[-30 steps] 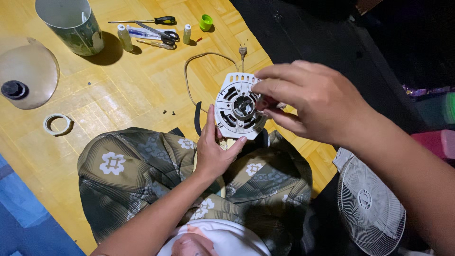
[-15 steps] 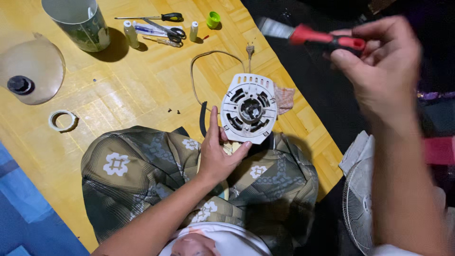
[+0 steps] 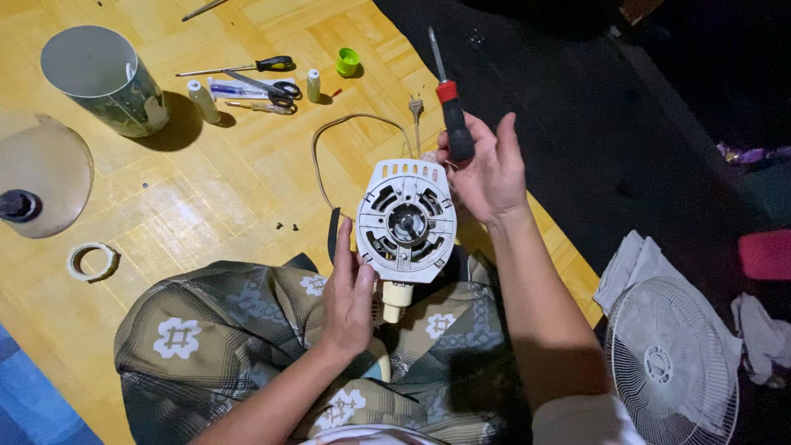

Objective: The person assembles a fan motor by hand, attaching the motor housing, inserting the motor into the base, and securing the rear cover with a screwdriver. The person handles the motor, housing, and screws, using a screwdriver to fasten the rear cover.

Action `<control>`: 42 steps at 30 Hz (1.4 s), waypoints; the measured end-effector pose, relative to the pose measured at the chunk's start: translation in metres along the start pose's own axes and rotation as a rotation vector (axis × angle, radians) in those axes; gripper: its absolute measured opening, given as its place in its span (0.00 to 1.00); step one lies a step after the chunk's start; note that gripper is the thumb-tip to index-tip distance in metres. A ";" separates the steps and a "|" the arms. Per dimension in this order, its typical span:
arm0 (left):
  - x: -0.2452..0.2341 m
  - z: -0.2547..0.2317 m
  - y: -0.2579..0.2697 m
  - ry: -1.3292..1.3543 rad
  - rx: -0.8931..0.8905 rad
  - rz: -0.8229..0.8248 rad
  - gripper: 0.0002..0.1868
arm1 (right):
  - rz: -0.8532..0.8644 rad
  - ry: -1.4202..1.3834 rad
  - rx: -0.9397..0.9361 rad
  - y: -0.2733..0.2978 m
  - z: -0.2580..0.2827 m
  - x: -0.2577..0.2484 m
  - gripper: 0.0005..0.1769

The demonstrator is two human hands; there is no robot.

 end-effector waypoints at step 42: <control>-0.007 0.008 -0.011 0.128 -0.152 -0.067 0.25 | -0.825 -0.044 -0.098 0.084 -0.093 -0.032 0.16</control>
Point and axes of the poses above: each hand's wrist, its own y-axis away from the middle knuckle, its own x-axis out of the palm, z = x × y, the point moved 4 cm from there along -y, towards the middle knuckle, and after that the axes turned 4 degrees about x, right-handed, at the moved point
